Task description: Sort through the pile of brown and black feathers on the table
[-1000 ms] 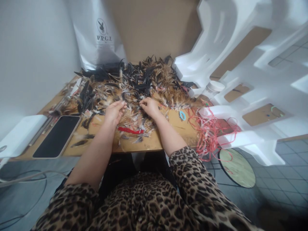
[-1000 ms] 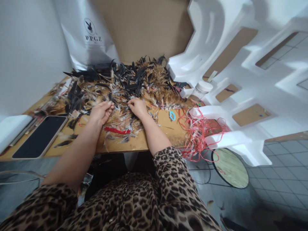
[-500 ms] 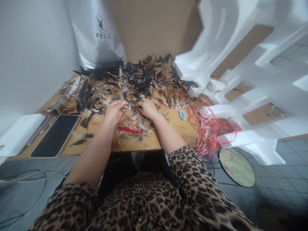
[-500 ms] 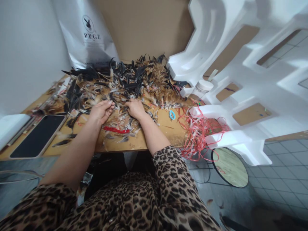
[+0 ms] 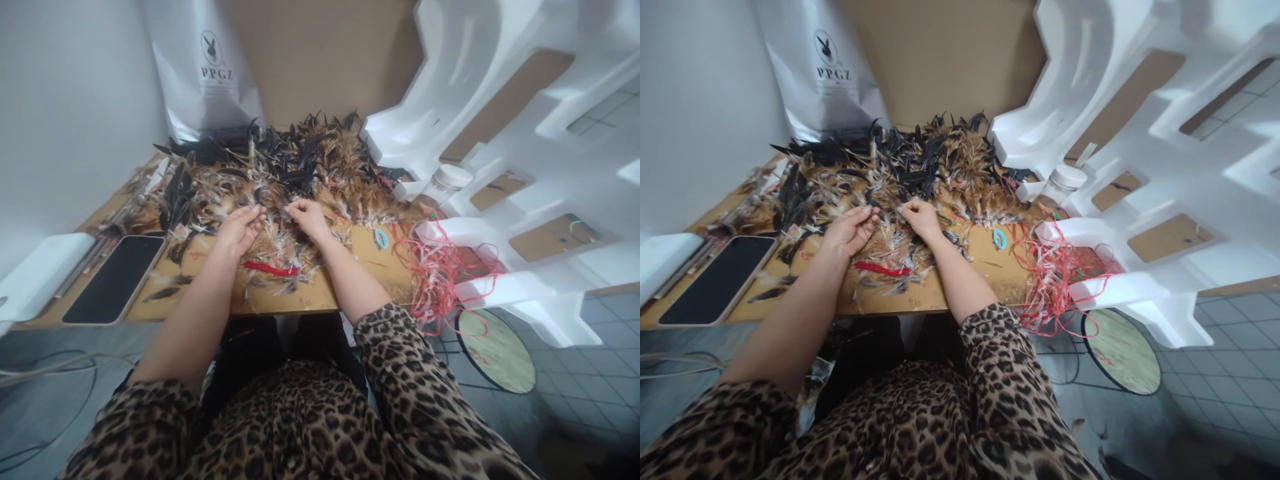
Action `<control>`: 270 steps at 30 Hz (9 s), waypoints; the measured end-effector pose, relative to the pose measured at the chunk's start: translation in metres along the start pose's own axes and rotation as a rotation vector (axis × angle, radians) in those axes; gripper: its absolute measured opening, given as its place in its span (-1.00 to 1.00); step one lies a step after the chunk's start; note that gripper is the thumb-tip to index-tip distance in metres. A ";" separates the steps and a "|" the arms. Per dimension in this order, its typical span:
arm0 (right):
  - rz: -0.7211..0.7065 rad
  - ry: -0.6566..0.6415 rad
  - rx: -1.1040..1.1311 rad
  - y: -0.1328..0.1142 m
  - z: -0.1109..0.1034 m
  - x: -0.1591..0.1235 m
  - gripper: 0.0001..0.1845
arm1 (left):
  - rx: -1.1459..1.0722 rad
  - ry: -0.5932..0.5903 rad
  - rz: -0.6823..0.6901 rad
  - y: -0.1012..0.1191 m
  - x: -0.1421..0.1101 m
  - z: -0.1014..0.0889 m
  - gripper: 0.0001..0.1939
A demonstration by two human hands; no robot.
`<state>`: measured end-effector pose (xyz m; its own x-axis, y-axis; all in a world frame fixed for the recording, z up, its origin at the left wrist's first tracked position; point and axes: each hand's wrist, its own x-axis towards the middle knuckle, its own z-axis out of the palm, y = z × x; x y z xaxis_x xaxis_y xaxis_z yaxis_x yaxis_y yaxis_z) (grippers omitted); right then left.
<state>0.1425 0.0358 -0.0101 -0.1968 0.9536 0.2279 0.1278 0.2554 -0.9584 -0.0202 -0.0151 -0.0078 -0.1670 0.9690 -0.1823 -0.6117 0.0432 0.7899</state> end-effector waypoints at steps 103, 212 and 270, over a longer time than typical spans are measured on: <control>0.063 -0.048 0.326 -0.018 0.023 -0.017 -0.77 | 0.136 -0.204 -0.118 -0.005 -0.009 0.006 -0.94; 0.048 -0.148 0.303 -0.023 0.018 -0.016 -0.61 | -0.030 -0.071 0.113 0.005 -0.007 0.008 -0.84; 0.349 -0.190 0.716 -0.026 0.023 -0.019 -0.73 | 0.043 -0.247 0.110 0.001 -0.008 0.004 -0.86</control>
<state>0.1202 0.0070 0.0068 -0.4300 0.8997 -0.0754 -0.4271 -0.2763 -0.8610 -0.0161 -0.0222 -0.0032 -0.0334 0.9982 0.0500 -0.5661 -0.0601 0.8221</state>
